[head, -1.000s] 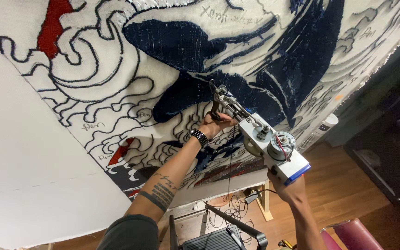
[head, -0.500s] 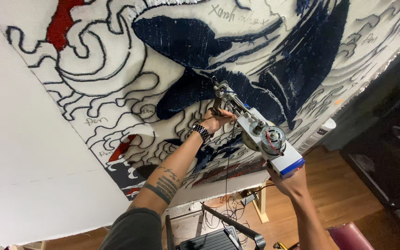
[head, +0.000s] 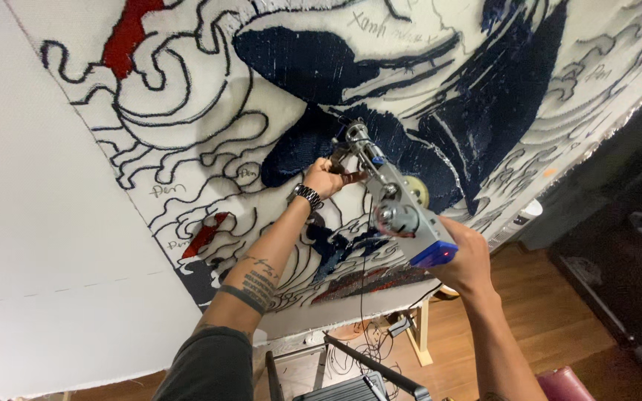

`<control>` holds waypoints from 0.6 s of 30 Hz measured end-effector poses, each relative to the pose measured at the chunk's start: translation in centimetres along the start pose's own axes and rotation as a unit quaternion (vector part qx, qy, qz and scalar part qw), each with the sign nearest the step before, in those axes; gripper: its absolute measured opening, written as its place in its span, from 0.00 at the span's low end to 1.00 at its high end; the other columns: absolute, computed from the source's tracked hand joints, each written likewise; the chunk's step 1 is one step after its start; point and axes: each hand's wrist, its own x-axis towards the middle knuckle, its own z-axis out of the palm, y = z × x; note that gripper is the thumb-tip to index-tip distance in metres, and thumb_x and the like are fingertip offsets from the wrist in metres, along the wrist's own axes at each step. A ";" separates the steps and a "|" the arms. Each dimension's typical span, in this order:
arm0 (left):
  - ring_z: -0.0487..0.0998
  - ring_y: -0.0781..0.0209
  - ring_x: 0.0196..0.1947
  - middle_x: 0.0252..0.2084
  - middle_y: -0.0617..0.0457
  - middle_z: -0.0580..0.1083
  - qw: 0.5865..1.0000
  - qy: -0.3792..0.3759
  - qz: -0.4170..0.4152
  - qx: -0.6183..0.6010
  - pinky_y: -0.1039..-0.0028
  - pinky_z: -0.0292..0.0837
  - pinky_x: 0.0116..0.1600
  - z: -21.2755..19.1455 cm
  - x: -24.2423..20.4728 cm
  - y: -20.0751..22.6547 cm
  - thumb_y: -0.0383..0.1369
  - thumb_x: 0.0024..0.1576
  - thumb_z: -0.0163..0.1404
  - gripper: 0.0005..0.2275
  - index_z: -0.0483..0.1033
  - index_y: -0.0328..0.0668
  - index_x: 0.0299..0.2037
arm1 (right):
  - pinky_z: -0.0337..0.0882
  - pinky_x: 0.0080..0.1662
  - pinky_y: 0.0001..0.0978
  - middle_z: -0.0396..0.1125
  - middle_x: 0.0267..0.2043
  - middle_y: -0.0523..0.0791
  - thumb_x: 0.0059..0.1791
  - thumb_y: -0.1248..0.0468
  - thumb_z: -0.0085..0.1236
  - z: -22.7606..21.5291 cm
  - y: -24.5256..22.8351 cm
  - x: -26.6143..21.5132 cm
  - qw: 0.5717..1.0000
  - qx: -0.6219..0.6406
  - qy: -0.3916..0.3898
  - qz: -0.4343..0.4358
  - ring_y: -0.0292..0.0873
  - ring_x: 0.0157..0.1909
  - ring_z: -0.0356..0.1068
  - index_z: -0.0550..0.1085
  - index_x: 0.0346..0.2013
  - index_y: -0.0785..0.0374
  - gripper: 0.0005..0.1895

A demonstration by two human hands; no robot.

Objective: The person uses a handheld tufting gun to apply blue yarn into a pre-drawn design on a large stretched canvas. They guide the tool along the outlined shapes, filling in sections of the artwork with continuous yarn application.

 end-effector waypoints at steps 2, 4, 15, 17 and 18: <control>0.84 0.59 0.37 0.23 0.65 0.78 0.838 0.119 0.112 0.520 0.69 0.80 0.44 0.0 -1.0 1.5 0.56 0.39 0.67 0.14 0.82 0.65 0.24 | 0.73 0.53 0.56 0.78 0.45 0.51 0.23 0.52 0.71 -1.0 -0.9 0.6 0.998 -0.048 -0.040 0.007 0.60 0.52 0.75 0.78 0.54 0.51 0.43; 0.84 0.56 0.36 0.22 0.63 0.78 0.834 0.096 0.107 0.533 0.69 0.79 0.45 3.5 -7.1 6.1 0.57 0.38 0.68 0.16 0.81 0.61 0.21 | 0.73 0.52 0.52 0.77 0.40 0.51 0.24 0.57 0.70 2.2 2.8 0.2 1.000 -0.001 -0.023 0.012 0.60 0.49 0.76 0.78 0.46 0.54 0.35; 0.84 0.50 0.35 0.21 0.55 0.78 0.812 0.145 0.101 0.557 0.64 0.79 0.42 6.4 -7.9 5.4 0.55 0.41 0.65 0.18 0.79 0.54 0.17 | 0.67 0.23 0.37 0.55 0.16 0.46 0.46 0.78 0.57 0.1 -6.9 0.0 0.842 0.506 0.011 0.185 0.43 0.16 0.59 0.69 0.17 0.67 0.13; 0.84 0.45 0.35 0.19 0.51 0.77 0.818 0.155 0.115 0.542 0.64 0.79 0.40 6.1 -7.6 5.3 0.56 0.39 0.67 0.19 0.78 0.54 0.14 | 0.70 0.41 0.41 0.69 0.16 0.48 0.39 0.59 0.64 -1.0 -7.0 -0.1 0.958 0.167 -0.035 0.230 0.49 0.25 0.72 0.75 0.09 0.56 0.14; 0.84 0.45 0.35 0.19 0.51 0.77 0.817 0.157 0.115 0.543 0.64 0.79 0.40 6.2 -8.0 6.2 0.56 0.39 0.67 0.19 0.78 0.54 0.14 | 0.70 0.41 0.41 0.69 0.16 0.48 0.39 0.59 0.64 -1.3 -6.0 0.6 0.958 0.168 -0.036 0.228 0.49 0.25 0.72 0.75 0.09 0.56 0.14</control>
